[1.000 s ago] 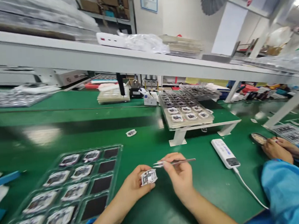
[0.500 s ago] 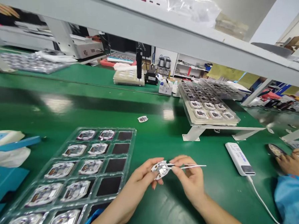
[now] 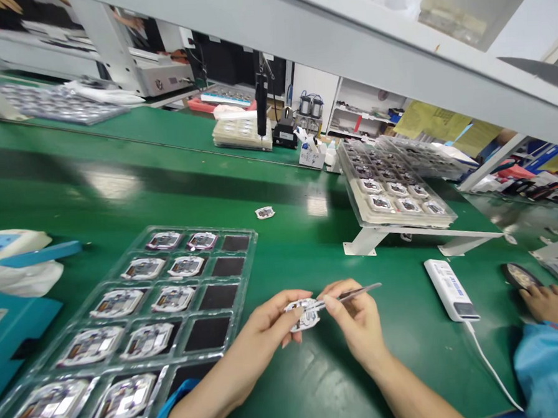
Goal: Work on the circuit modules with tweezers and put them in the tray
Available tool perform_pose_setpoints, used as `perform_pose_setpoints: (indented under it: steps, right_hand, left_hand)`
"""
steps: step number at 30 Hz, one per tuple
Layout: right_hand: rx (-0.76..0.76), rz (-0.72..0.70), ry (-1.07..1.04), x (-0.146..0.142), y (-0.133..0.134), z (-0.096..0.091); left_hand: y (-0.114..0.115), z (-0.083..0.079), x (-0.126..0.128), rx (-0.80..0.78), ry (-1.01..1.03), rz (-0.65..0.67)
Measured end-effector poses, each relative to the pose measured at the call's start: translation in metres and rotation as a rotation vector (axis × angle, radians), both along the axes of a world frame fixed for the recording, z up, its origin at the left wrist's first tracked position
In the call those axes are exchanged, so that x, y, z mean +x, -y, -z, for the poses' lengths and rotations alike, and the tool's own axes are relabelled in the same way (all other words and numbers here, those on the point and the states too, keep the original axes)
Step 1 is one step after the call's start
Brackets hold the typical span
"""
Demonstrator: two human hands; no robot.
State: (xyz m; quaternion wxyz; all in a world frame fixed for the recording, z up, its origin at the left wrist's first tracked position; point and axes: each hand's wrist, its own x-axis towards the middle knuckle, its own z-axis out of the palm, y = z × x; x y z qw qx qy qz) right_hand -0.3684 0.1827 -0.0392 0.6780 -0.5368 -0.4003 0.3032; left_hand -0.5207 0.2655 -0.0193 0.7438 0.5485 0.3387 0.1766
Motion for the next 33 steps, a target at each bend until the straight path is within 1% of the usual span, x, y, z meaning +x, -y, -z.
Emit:
perform_pose_setpoints:
  steps: [4, 7, 11, 14, 17, 24, 30, 33]
  right_hand:
    - [-0.089, -0.047, -0.111, 0.003, -0.002, 0.0]
    - [-0.081, -0.034, -0.174, 0.004, -0.003, 0.001]
    - [-0.07, 0.024, -0.152, 0.003, -0.003, 0.001]
    - [-0.091, 0.028, -0.128, 0.003, -0.003, 0.002]
    - [-0.103, 0.019, -0.134, 0.003, -0.004, 0.003]
    - [-0.138, 0.014, -0.154, 0.004, -0.005, 0.005]
    - [-0.125, 0.021, -0.18, 0.004, -0.005, 0.006]
    - [-0.12, 0.018, -0.195, 0.003, -0.005, 0.006]
  left_hand:
    - [0.001, -0.005, 0.001, 0.013, -0.046, 0.013]
    - [-0.001, -0.004, 0.001, 0.017, -0.058, 0.021]
    - [-0.002, 0.005, 0.0, 0.09, -0.055, 0.033]
    - [-0.001, 0.014, 0.001, 0.162, -0.049, 0.043]
    - [-0.001, 0.018, 0.001, 0.204, -0.043, 0.051]
    - [0.0, 0.02, 0.001, 0.247, -0.051, 0.064]
    - [0.0, 0.02, 0.002, 0.211, -0.028, 0.056]
    - [0.0, 0.02, 0.002, 0.225, -0.027, 0.059]
